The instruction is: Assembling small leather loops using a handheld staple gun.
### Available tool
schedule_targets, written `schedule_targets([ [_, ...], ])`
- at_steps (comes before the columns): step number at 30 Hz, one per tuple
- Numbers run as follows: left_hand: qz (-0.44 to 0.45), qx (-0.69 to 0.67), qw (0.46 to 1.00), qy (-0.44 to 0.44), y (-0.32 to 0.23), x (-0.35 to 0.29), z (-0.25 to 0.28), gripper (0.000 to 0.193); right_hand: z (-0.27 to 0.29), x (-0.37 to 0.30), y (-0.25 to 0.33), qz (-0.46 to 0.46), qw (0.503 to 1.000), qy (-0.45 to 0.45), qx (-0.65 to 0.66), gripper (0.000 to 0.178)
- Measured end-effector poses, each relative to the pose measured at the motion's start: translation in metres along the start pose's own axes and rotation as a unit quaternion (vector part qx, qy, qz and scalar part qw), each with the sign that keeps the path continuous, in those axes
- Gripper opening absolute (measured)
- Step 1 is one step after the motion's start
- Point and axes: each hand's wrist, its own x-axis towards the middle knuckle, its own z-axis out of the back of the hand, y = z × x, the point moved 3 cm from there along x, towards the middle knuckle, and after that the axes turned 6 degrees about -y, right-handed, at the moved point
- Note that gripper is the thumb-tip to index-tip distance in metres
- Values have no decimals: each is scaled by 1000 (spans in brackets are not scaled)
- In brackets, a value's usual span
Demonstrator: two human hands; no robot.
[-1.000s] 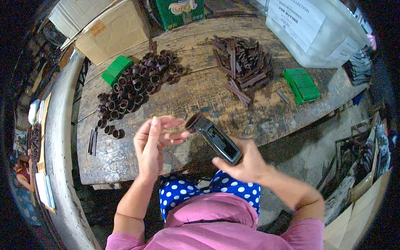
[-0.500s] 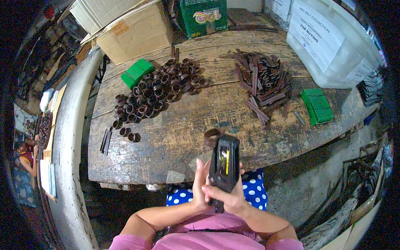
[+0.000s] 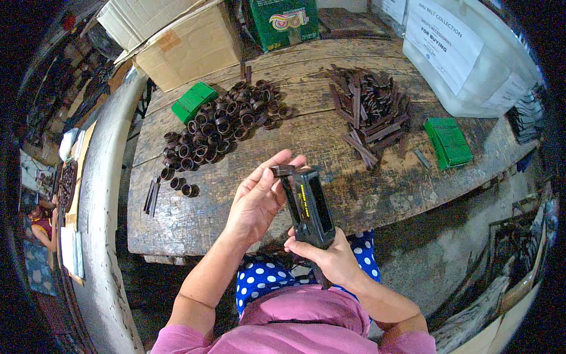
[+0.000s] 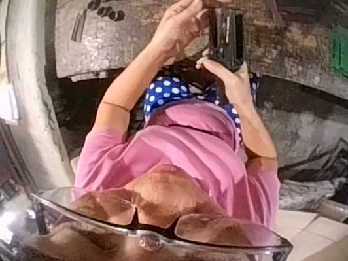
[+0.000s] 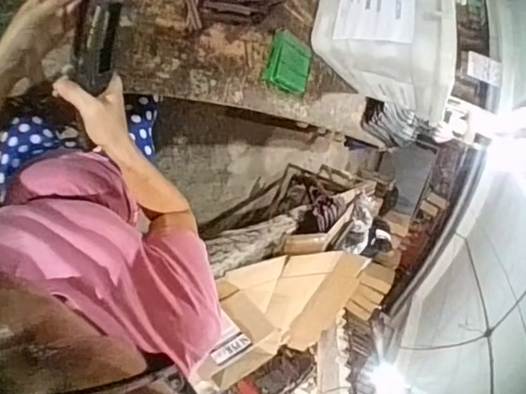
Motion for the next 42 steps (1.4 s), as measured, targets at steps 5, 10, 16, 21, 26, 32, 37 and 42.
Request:
schedule_targets([
  [5, 32, -54, 998, 16, 11, 8, 4, 54, 8, 1, -5, -11, 1000, -3, 4, 19],
  [10, 32, -46, 998, 26, 6, 10, 0, 49, 13, -1, -4, -7, 1000, 4, -5, 19],
  [16, -215, 309, 921, -97, -29, 49, 38, 18, 25, -13, -2, -11, 1000, 13, 12, 18],
  [21, -464, 569, 654, -182, -104, 109, 70, 15, 37, -24, 3, -21, 999, -29, 2, 20],
  [26, -405, 673, 587, -196, -123, 143, 110, 17, 44, -29, -3, 1, 999, -20, 40, 17],
  [32, -534, 634, 558, -37, -65, 134, 21, 15, 60, -36, -3, 9, 997, -57, 42, 18],
  [37, -437, 642, 584, 237, 19, 137, -21, 21, 61, -40, -1, 26, 997, -64, 36, 19],
  [42, -389, 680, 575, 235, 49, 144, -30, 24, 61, -45, -3, 43, 996, -65, 52, 20],
])
